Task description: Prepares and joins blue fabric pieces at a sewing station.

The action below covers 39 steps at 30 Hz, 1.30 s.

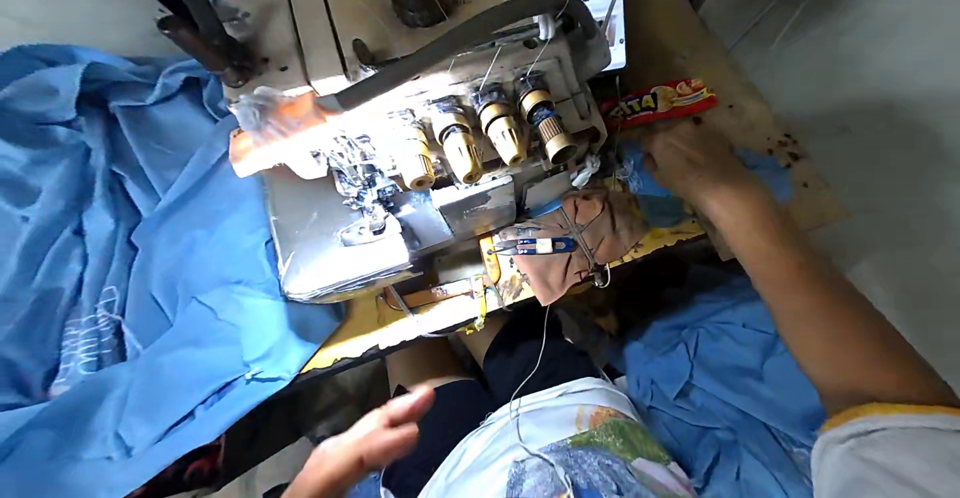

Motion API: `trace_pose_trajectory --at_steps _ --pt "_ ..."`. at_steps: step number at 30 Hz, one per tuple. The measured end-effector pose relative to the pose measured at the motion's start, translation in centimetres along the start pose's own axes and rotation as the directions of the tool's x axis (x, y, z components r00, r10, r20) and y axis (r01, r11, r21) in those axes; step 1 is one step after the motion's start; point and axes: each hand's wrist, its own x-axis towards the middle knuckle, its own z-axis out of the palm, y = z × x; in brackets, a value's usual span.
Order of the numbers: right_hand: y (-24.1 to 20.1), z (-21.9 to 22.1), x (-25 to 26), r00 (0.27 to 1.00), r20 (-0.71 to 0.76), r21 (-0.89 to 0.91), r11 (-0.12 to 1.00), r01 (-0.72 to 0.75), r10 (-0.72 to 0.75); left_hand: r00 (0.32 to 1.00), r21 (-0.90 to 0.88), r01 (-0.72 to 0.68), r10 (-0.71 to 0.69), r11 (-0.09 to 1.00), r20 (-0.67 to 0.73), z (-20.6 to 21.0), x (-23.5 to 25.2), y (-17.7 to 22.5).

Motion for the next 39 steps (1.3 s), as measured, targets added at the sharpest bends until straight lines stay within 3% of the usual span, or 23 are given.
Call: trace_pose_trajectory --at_steps 3,6,8,13,17,22,26,27,29,31,32,34,36,37,39 --pt "1.1 0.2 -0.1 0.995 -0.071 0.068 0.995 0.080 -0.075 0.997 0.023 0.062 -0.061 0.998 -0.047 -0.9 -1.0 -2.7" --pt "3.2 0.5 -0.5 0.973 -0.188 0.293 0.938 0.183 -0.131 0.995 0.061 0.098 -0.096 0.993 -0.039 -1.7 -1.9 -3.8" --pt "2.4 0.3 -1.1 0.981 -0.173 0.341 0.930 0.139 -0.083 0.994 0.089 0.103 -0.098 0.991 -0.056 -1.9 -1.8 -4.2" --pt "-1.4 1.3 -1.1 0.970 -0.223 0.191 0.980 -0.053 0.096 0.994 0.130 0.080 -0.069 0.988 -0.082 -1.3 -1.0 -5.0" --pt "1.0 1.0 -0.6 0.958 -0.235 0.407 0.912 -0.059 0.166 0.996 0.192 0.087 -0.079 0.978 -0.047 -1.9 -2.1 -6.0" --pt "4.3 -0.8 -2.3 0.918 -0.171 0.813 0.577 -0.074 0.358 0.987 0.246 0.149 -0.131 0.958 -0.088 -3.4 -4.0 -7.5" --pt "5.7 -3.4 -3.7 0.818 -0.167 0.978 0.201 0.064 0.551 0.980 0.292 0.183 -0.152 0.939 -0.125 -4.0 -3.8 -8.1" --pt "5.4 -4.2 -4.3 0.817 -0.172 0.982 0.161 0.098 0.550 0.981 0.295 0.173 -0.137 0.940 -0.141 -3.9 -3.4 -8.2" --pt "3.1 -5.6 -6.1 0.849 -0.237 0.968 0.191 0.163 0.473 0.980 0.270 0.117 -0.068 0.956 -0.186 -2.9 -1.8 -8.1" --pt "-0.9 -6.0 -8.2 0.905 -0.281 0.948 0.238 0.211 0.319 0.970 0.241 0.006 0.053 0.971 -0.239 -0.7 0.9 -7.6" --pt "-3.4 -5.4 -9.2 0.935 -0.268 0.952 0.209 0.222 0.230 0.956 0.220 -0.075 0.133 0.973 -0.262 0.7 2.7 -7.2" --pt "-8.2 -3.5 -9.8 0.981 -0.183 0.982 -0.027 0.185 0.061 0.923 0.162 -0.218 0.257 0.962 -0.285 3.2 6.3 -6.9" --pt "-12.4 -1.7 -9.5 0.999 -0.031 0.939 -0.344 0.016 -0.037 0.921 0.075 -0.268 0.278 0.960 -0.272 4.7 9.3 -6.9" --pt "-14.0 -0.9 -9.4 0.997 0.032 0.898 -0.437 -0.059 -0.069 0.929 0.015 -0.251 0.245 0.968 -0.278 5.0 10.3 -6.9" --pt "-16.6 0.4 -9.0 0.994 0.059 0.854 -0.510 -0.098 -0.092 0.932 -0.080 -0.181 0.145 0.980 -0.333 4.8 11.2 -7.3"
